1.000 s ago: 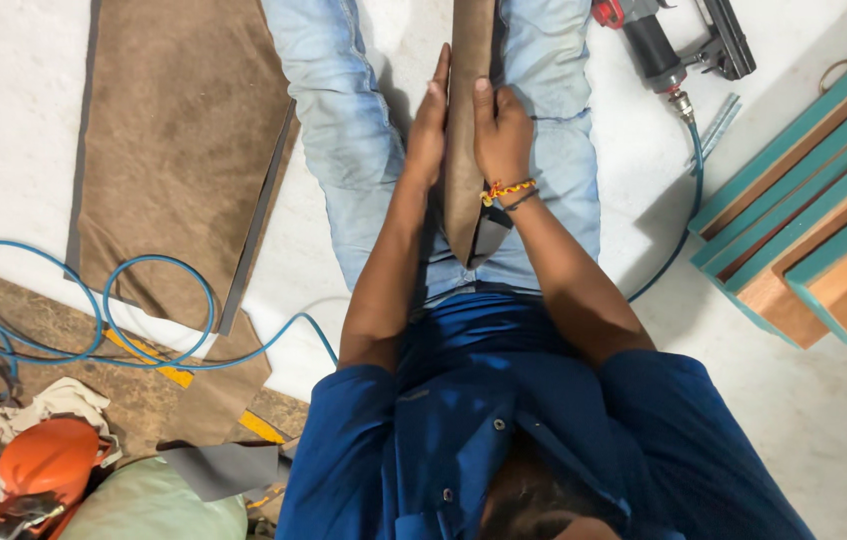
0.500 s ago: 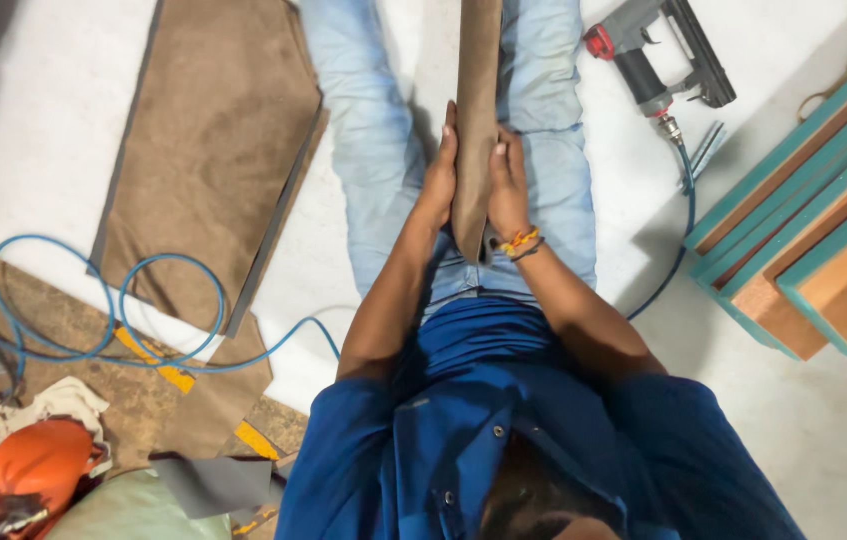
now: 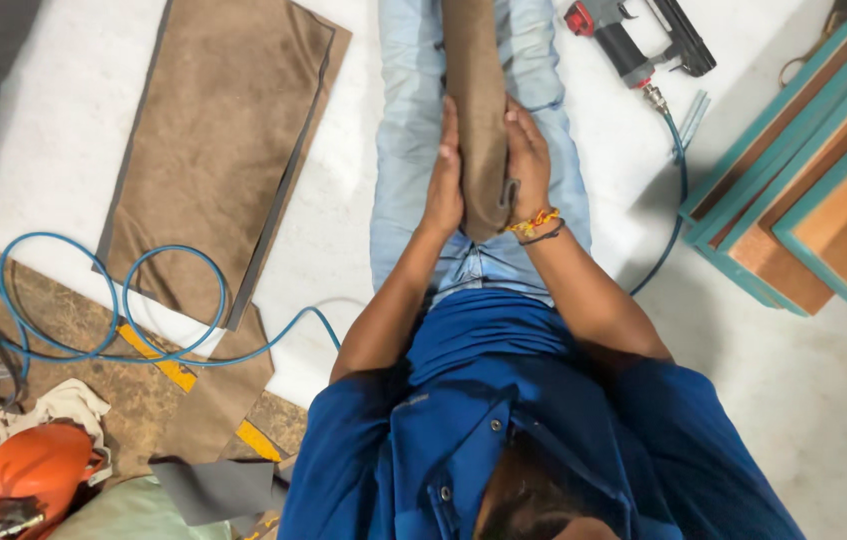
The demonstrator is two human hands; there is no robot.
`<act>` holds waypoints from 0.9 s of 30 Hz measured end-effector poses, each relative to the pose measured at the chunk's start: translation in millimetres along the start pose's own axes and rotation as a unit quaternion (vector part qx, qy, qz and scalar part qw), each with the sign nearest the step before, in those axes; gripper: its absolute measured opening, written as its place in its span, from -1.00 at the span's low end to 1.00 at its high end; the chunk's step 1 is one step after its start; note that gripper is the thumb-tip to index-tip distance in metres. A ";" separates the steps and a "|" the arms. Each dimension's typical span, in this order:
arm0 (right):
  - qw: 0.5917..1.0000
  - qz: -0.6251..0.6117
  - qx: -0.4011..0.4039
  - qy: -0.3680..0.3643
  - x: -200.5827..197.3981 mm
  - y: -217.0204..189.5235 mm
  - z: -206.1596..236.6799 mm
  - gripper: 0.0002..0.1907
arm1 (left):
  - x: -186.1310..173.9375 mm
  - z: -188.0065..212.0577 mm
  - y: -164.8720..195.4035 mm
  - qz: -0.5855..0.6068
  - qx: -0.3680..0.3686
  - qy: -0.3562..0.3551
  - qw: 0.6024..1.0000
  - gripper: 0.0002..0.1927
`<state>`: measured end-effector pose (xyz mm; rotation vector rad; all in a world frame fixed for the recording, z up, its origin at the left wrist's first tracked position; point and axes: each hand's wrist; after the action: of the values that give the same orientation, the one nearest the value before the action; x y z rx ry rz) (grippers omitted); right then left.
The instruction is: The person sits on the floor with a long wooden strip across their lap, wraps brown fabric around the strip, and uses a pneumatic nail gun to fasten the fabric along its edge. They repeatedly fold the fabric over, press it flat, and staple along the length of the strip.
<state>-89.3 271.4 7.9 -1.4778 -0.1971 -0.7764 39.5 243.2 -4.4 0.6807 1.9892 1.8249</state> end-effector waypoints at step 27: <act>0.636 0.643 0.111 -0.412 109.3 -147.4 10.4 -0.45 | 6.1 66.3 82.9 -0.275 -0.019 0.084 0.958 0.08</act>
<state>-88.6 257.3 191.2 -1.2129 0.1175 1.0982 80.7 305.5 71.3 -0.0547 1.9768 1.6035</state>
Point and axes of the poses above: each hand's wrist, its own z-axis away from the middle knuckle, its own x-axis out of the palm, y = z × x, and after that the axes turned 6 degrees about -y, right-handed
